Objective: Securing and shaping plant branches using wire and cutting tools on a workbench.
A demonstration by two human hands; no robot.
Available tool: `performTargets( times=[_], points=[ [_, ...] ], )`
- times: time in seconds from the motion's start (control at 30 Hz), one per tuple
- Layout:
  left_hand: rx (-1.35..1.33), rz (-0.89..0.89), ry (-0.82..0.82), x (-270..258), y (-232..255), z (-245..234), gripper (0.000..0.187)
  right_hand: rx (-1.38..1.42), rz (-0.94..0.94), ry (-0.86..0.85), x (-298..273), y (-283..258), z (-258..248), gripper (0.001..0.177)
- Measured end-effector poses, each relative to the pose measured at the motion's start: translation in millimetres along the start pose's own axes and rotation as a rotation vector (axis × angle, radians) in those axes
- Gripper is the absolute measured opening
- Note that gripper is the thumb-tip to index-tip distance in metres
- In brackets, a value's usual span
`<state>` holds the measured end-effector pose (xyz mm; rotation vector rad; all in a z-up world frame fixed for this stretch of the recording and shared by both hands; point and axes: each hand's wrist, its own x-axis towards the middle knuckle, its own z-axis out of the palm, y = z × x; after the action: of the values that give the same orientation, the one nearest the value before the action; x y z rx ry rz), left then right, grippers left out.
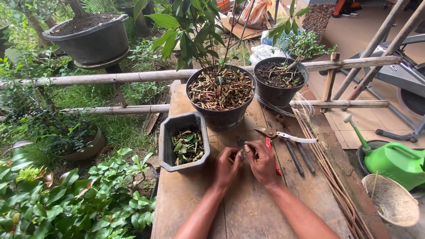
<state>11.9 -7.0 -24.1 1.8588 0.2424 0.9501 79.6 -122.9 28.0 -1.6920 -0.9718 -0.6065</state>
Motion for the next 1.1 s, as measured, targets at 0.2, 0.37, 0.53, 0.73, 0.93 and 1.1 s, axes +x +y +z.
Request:
performTargets(
  times=[0.2,0.37,0.53,0.73,0.93,1.1],
  points=[
    [0.491,0.329,-0.185,0,45,-23,0.006,-0.135,-0.032,0.050,7,-3,-10,0.008],
    [0.459,0.309,-0.190,-1,37,-19,0.019,-0.256,-0.169,0.052,28,12,-11,0.009],
    [0.406,0.408,-0.025,56,92,-19,0.015,-0.466,-0.466,0.078,138,-3,-24,0.015],
    [0.131,0.243,0.404,174,147,-2,0.023,-0.693,-0.723,0.059,276,-18,-22,0.027],
    [0.270,0.304,0.541,231,120,0,0.037,-0.847,-0.632,-0.211,329,3,0,0.046],
    [0.170,0.210,0.573,239,104,1,0.035,-0.676,-0.342,-0.455,340,0,8,0.032]
  ],
)
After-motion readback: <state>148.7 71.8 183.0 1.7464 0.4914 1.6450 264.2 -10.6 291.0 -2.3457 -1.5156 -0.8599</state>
